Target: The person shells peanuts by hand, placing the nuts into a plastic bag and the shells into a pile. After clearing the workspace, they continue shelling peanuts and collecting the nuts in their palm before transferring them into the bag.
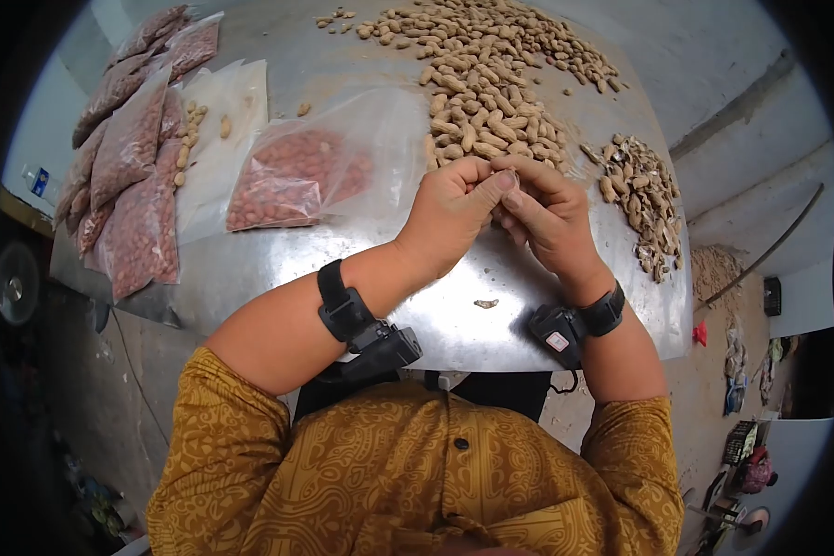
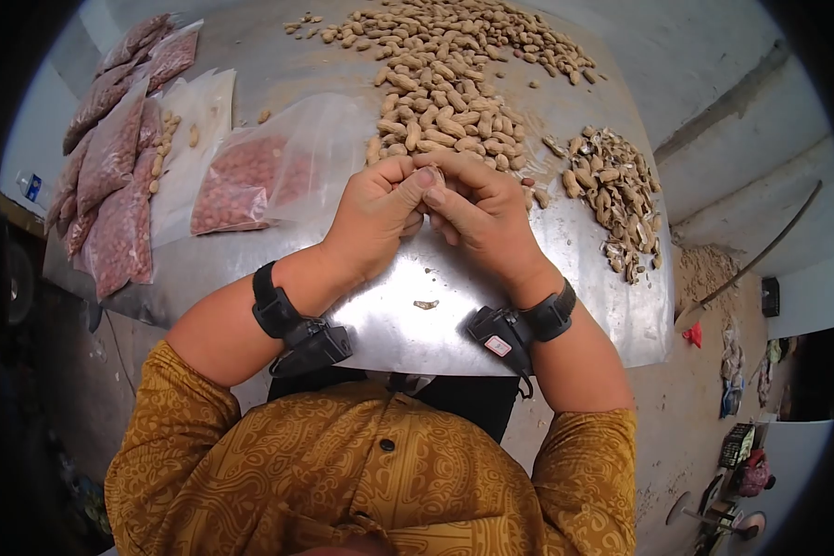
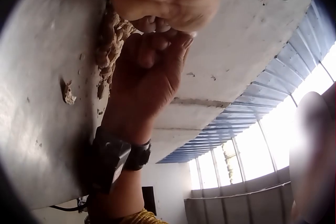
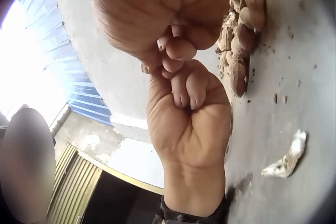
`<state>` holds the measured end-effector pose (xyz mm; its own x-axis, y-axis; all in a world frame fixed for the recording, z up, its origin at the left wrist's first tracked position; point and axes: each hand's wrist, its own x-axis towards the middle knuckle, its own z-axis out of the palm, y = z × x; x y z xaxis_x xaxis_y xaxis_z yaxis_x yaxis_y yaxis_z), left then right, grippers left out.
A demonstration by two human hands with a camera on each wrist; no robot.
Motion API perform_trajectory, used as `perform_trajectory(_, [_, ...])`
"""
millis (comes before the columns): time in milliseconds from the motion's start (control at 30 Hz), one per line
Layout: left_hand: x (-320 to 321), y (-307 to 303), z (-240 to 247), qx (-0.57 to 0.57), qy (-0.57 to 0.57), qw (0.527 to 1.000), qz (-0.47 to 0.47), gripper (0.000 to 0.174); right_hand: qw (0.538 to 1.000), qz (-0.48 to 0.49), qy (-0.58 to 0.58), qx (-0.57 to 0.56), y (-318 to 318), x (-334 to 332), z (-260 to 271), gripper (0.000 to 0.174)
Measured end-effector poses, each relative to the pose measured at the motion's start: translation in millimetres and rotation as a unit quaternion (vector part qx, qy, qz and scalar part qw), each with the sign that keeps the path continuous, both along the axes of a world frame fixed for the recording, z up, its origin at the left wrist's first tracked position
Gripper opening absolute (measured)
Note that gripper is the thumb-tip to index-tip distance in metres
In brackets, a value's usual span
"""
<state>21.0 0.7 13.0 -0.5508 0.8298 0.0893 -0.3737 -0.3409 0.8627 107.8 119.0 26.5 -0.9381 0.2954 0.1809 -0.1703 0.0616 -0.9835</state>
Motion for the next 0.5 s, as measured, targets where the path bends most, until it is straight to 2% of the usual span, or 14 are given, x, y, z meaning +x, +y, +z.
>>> perform_trajectory(333, [4,2,-2,0.037,-0.031,0.999,0.024,0.021,0.996,-0.068,0.052,-0.022,-14,0,-8,0.021])
perform_trajectory(500, [4,3,-1,0.043,-0.047,0.998,0.026,0.02,0.982,-0.053,0.093,-0.157,-16,-2,-16,0.007])
